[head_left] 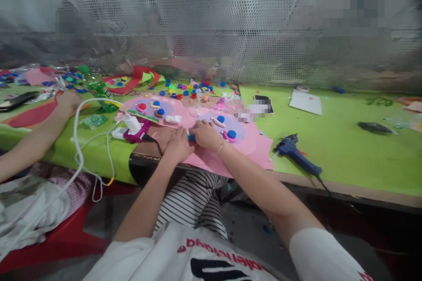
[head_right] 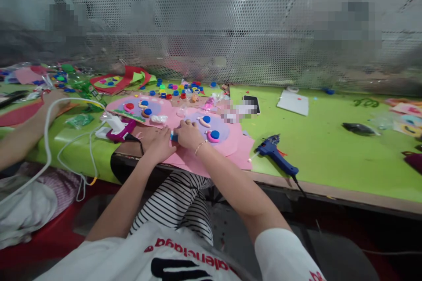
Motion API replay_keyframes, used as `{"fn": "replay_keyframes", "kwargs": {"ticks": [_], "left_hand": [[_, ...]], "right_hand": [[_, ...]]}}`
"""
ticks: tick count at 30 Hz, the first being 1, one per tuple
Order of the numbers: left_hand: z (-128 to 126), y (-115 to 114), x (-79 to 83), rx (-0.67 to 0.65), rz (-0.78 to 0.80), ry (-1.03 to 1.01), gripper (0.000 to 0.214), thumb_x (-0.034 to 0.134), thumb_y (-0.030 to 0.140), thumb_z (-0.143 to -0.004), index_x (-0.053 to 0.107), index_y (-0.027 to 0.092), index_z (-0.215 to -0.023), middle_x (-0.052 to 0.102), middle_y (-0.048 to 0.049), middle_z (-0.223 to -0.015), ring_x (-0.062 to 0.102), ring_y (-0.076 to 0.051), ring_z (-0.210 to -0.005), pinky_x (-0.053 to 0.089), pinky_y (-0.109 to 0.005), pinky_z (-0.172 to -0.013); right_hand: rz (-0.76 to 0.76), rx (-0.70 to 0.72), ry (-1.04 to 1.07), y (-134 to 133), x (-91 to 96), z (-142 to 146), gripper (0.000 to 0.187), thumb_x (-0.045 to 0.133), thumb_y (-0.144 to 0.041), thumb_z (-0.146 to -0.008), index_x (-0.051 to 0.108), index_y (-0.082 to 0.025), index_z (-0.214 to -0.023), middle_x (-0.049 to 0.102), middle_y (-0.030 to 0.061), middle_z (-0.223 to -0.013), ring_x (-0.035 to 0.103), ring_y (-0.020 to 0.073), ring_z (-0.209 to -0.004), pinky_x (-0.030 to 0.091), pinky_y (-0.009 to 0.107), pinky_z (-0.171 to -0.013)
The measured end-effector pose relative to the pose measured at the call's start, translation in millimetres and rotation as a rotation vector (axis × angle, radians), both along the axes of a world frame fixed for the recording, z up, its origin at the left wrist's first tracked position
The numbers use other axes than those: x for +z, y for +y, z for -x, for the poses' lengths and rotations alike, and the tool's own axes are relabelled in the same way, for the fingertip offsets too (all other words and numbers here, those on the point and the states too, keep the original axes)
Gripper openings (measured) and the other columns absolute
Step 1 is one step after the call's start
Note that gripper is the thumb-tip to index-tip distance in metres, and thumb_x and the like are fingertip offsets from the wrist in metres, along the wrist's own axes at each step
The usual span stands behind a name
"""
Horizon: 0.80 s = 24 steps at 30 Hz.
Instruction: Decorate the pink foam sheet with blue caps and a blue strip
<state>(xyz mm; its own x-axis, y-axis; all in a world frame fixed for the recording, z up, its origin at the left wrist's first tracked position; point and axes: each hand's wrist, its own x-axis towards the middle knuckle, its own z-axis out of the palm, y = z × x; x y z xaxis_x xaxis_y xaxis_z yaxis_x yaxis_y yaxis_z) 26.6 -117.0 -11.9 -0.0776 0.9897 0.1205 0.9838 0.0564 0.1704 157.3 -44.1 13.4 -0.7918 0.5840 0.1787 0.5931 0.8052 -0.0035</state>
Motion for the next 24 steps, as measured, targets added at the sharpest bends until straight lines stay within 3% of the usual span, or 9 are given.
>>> {"fn": "replay_keyframes", "kwargs": {"ticks": [7,15,21,24], "left_hand": [[-3,-1,-3.8,0.022,-0.047,0.073,0.070,0.058,0.035,-0.079,0.040,-0.001,-0.136,0.037,-0.0265,-0.147,0.032,-0.033,-0.140,0.025,-0.044,-0.116],[-9,0,-1.6,0.025,-0.067,0.065,0.069,0.059,0.031,-0.078,0.041,-0.005,-0.134,0.040,-0.0299,-0.143,0.035,-0.034,-0.138,0.027,-0.044,-0.114],[-11,-10,2.1,0.056,-0.101,0.035,0.060,0.060,0.030,-0.079,0.049,-0.007,-0.125,0.048,-0.0313,-0.136,0.044,-0.035,-0.131,0.035,-0.043,-0.109],[-9,-19,8.6,-0.046,-0.057,0.043,0.066,0.057,0.039,-0.086,0.046,-0.009,-0.129,0.048,-0.0310,-0.136,0.045,-0.036,-0.130,0.036,-0.043,-0.109]], "right_hand": [[0.029,0.006,-0.004,1,-3.9,-5,0.039,0.039,-0.020,-0.092,0.061,-0.026,-0.124,0.052,0.0146,-0.123,0.044,0.0319,-0.108,0.033,0.045,-0.086],[0.015,-0.030,-0.009,0,-2.4,-6,0.040,0.038,-0.020,-0.094,0.060,-0.030,-0.126,0.051,0.0127,-0.126,0.043,0.0319,-0.112,0.024,0.051,-0.096],[-0.039,-0.028,0.004,-3,3.9,-5,0.032,0.041,-0.020,-0.093,0.069,-0.020,-0.108,0.054,0.0129,-0.121,0.044,0.0295,-0.109,0.022,0.050,-0.098],[-0.079,0.019,-0.027,-4,3.5,-5,0.030,0.042,-0.017,-0.093,0.069,-0.016,-0.107,0.057,0.0146,-0.115,0.045,0.0289,-0.106,0.023,0.049,-0.096]]}}
